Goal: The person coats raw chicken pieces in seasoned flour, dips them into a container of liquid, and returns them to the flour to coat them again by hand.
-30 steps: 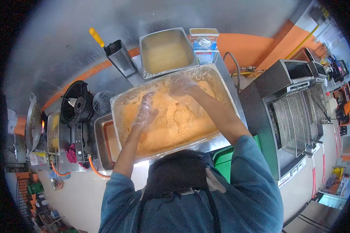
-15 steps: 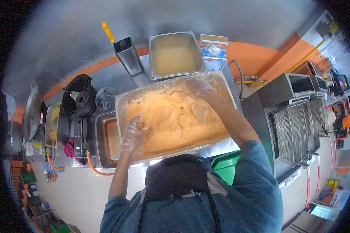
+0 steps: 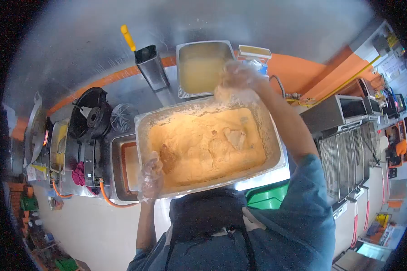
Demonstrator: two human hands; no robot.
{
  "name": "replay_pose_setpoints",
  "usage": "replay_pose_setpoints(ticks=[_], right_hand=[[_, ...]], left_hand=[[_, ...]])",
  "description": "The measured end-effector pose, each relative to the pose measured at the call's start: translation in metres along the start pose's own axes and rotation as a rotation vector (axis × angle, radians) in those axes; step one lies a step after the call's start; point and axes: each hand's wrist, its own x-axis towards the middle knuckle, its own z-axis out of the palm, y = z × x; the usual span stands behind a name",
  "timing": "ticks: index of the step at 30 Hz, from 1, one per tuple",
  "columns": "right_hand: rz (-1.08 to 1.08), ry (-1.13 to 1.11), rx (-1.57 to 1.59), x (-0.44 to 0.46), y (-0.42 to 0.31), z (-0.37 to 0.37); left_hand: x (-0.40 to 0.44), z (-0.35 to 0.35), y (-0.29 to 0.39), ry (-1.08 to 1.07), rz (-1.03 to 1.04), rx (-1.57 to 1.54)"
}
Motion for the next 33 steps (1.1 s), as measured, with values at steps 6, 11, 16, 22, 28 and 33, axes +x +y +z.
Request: replay_pose_setpoints(ticks=[6, 11, 16, 22, 28, 33], right_hand=[[0.058, 0.212, -0.074, 0.059, 0.009, 0.002], [0.113, 0.158, 0.026, 0.103, 0.029, 0.057], [0.096, -0.038, -0.054, 0.137, 0.049, 0.103], [-0.074, -0.060, -0.186, 0.166, 0.097, 0.140], [-0.039, -0.079, -0.107, 0.173, 0.099, 0.155], [0.029, -0.108, -0.094, 0.196, 0.092, 0.177]], left_hand=[[0.001, 0.005, -0.004, 0.008, -0.157, 0.003], [0.005, -0.003, 0.005, -0.025, -0.142, 0.121], [0.012, -0.006, 0.010, -0.005, -0.108, 0.095], [0.012, -0.007, 0.010, -0.055, -0.265, 0.078], [0.012, -0.006, 0.015, -0.017, -0.298, 0.148], [0.011, -0.006, 0.012, -0.051, -0.390, 0.045]])
